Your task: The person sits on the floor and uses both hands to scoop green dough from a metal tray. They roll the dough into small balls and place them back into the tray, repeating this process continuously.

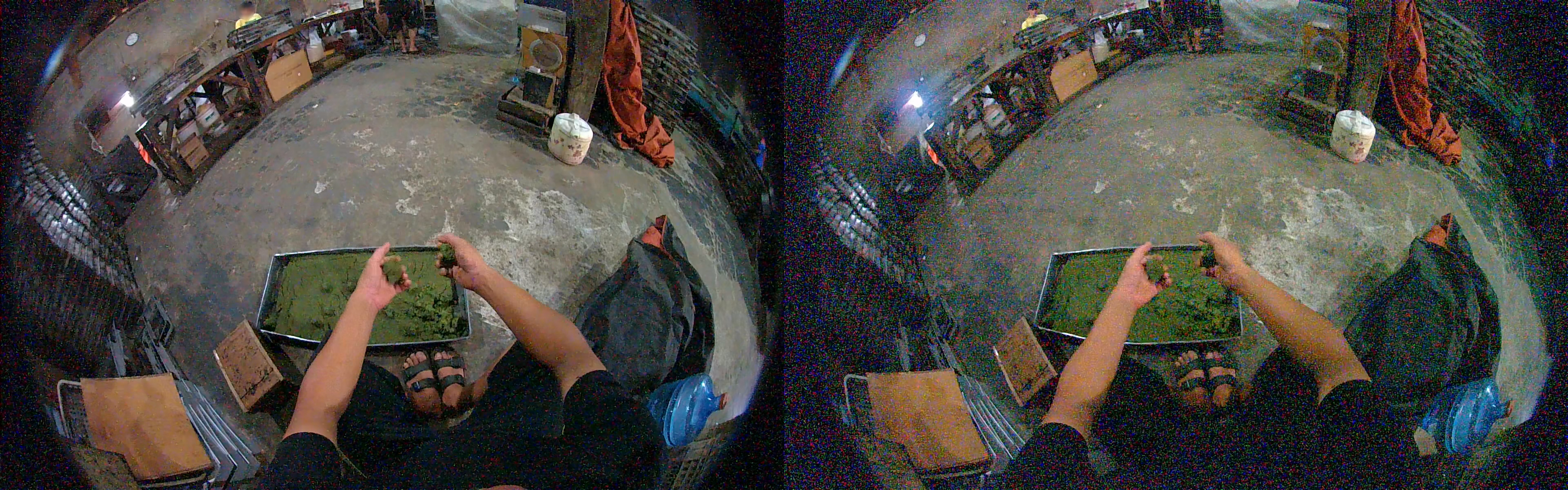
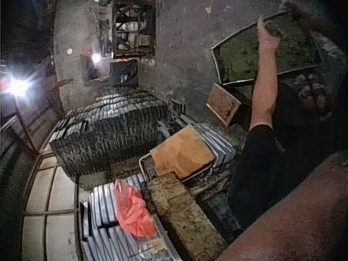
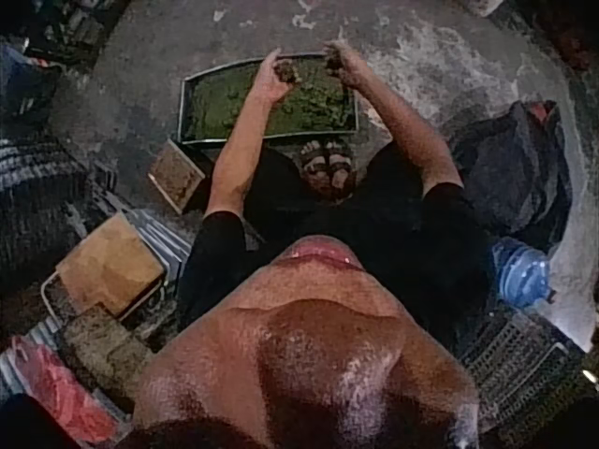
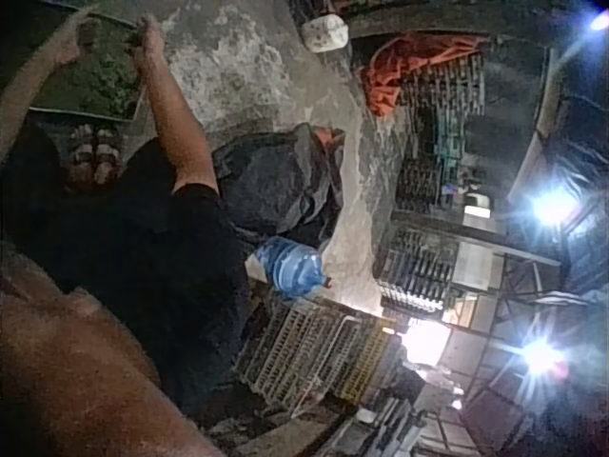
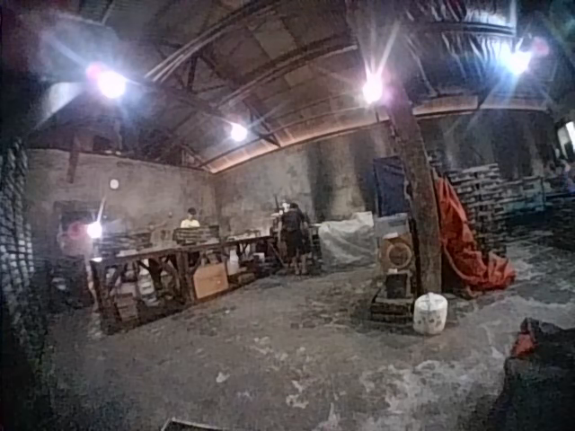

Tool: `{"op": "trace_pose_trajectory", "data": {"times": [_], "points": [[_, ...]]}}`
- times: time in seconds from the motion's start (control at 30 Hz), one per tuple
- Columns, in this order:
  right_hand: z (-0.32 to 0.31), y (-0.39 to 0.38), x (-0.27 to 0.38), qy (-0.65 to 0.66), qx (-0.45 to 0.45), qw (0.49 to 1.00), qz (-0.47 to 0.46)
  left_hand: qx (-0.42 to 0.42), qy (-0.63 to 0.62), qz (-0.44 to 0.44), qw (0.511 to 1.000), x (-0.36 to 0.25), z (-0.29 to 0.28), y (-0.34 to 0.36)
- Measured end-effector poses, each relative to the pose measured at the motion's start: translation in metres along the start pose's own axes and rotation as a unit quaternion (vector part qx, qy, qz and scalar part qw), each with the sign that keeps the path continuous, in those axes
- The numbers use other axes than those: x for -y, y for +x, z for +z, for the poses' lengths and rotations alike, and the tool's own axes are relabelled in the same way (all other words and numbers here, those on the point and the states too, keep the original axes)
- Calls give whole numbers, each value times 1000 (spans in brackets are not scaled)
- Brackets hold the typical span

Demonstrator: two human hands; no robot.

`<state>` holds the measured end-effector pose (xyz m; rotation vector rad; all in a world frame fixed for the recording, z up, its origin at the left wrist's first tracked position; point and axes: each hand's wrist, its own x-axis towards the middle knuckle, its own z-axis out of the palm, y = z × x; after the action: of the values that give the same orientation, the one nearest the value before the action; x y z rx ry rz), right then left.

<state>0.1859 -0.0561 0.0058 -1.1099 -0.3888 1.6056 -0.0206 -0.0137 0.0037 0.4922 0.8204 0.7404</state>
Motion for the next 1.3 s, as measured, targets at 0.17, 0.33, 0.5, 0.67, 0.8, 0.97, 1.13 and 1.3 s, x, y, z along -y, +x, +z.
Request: {"op": "trace_pose_trajectory", "data": {"times": [0.17,0.33,0.5,0.67,0.8,0.97,1.13,1.3], "points": [[1,0,-1,-89,17,992,-84,-94,14,0,995,-3,1,1],[6,-5,7,-172,-50,983,-48,-87,53,37,994,-4,-7,6],[7,0,5,-341,-140,916,-158,-102,121,41,987,-5,2,6],[19,-13,-9,-594,-46,716,-365,-64,226,-8,972,-2,17,-11],[19,-15,-17,-611,34,713,-343,-16,296,6,955,2,2,-3],[22,-19,-20,-639,5,660,-395,-1,305,-1,952,6,15,-10],[12,-7,-27,-625,38,635,-453,57,258,25,964,10,11,-1],[28,-24,-23,-599,23,641,-479,49,253,97,961,7,4,1]]}}
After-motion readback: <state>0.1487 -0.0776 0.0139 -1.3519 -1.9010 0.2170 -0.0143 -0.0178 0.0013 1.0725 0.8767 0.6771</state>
